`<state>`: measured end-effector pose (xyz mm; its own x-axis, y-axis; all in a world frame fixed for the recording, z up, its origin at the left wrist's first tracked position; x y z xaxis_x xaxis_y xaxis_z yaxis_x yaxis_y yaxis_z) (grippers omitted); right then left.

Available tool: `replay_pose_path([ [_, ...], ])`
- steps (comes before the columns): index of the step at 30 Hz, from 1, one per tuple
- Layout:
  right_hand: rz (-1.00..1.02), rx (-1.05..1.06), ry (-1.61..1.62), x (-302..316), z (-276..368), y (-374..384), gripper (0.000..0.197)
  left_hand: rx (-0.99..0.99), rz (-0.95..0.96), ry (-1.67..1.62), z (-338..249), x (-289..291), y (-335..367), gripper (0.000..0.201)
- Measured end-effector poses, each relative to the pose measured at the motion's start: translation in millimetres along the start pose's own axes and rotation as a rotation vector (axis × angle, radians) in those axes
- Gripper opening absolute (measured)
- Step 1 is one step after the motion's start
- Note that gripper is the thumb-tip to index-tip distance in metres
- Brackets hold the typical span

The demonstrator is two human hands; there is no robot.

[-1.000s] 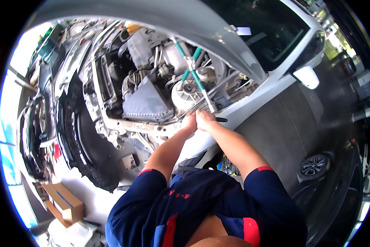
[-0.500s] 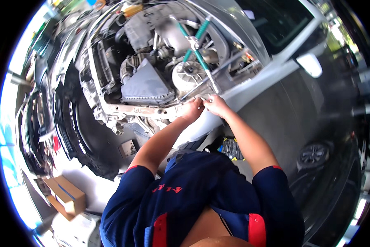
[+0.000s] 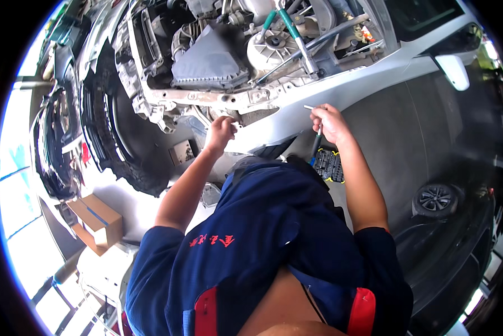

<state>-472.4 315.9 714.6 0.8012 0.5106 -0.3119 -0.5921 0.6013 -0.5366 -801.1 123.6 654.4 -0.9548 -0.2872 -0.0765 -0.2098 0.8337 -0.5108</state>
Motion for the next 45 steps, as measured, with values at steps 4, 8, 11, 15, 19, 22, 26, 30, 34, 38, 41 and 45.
replay_pose_path([
  [4, -0.009, -0.075, -0.068, 21.8, -1.2, 6.5, 0.017, 0.144, -0.192, -0.331, 61.0, 16.0, -59.0, 0.024],
  [8, -0.118, -0.008, -0.207, 88.1, 30.3, 8.6, 0.014, 0.19, -0.228, -0.627, 128.4, 2.1, -110.0, 0.021],
  [11, -0.25, 0.11, -0.204, 154.1, 71.6, 14.5, 0.012, 0.263, -0.236, -0.596, 146.0, -14.7, -138.4, 0.017],
  [15, -0.296, 0.188, -0.271, 203.4, 115.8, 11.2, 0.012, 0.211, -0.204, -0.518, 131.9, -43.2, -139.3, 0.027],
  [19, -0.253, 0.168, -0.315, 198.5, 125.7, 10.3, 0.013, 0.249, -0.098, -0.274, 114.0, -75.4, -106.6, 0.028],
  [22, -0.179, 0.164, -0.307, 186.9, 120.8, 16.3, 0.015, 0.261, -0.021, -0.181, 82.8, -107.3, -59.7, 0.025],
  [26, -0.138, 0.054, -0.307, 177.4, 99.4, 22.1, 0.019, 0.127, 0.119, 0.154, 14.7, -155.1, 21.6, 0.026],
  [30, -0.066, -0.043, -0.2, 172.2, 79.0, 22.6, 0.013, -0.426, 0.174, 0.578, -96.9, -222.8, 86.2, 0.025],
  [34, 0.069, -0.071, -0.048, 169.9, 61.3, 21.9, 0.017, -0.261, 0.218, 0.63, -138.8, -277.2, 140.9, 0.025],
  [38, 0.176, -0.124, 0.044, 165.7, 48.8, 20.2, 0.019, -0.311, 0.186, 0.858, -188.2, -340.9, 184.4, 0.034],
  [41, 0.182, -0.105, -0.021, 182.2, 52.2, 14.5, 0.027, -0.264, 0.08, 1.084, -209.3, -375.9, 223.0, 0.045],
  [45, 0.187, -0.074, 0.038, 208.3, 60.6, 7.1, 0.021, -0.245, 0.027, 1.446, -222.2, -404.4, 248.8, 0.046],
])
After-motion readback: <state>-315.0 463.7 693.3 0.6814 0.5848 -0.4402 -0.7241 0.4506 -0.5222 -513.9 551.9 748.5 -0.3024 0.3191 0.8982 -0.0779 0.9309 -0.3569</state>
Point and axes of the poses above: each hand's wrist, its own y-axis towards the middle knuckle, its own x-axis out of the back of the hand, z = x × y, the point moved 10 cm from there along y, towards the middle knuckle, and after that the axes turned 14 degrees about z, right-handed, at the moved point
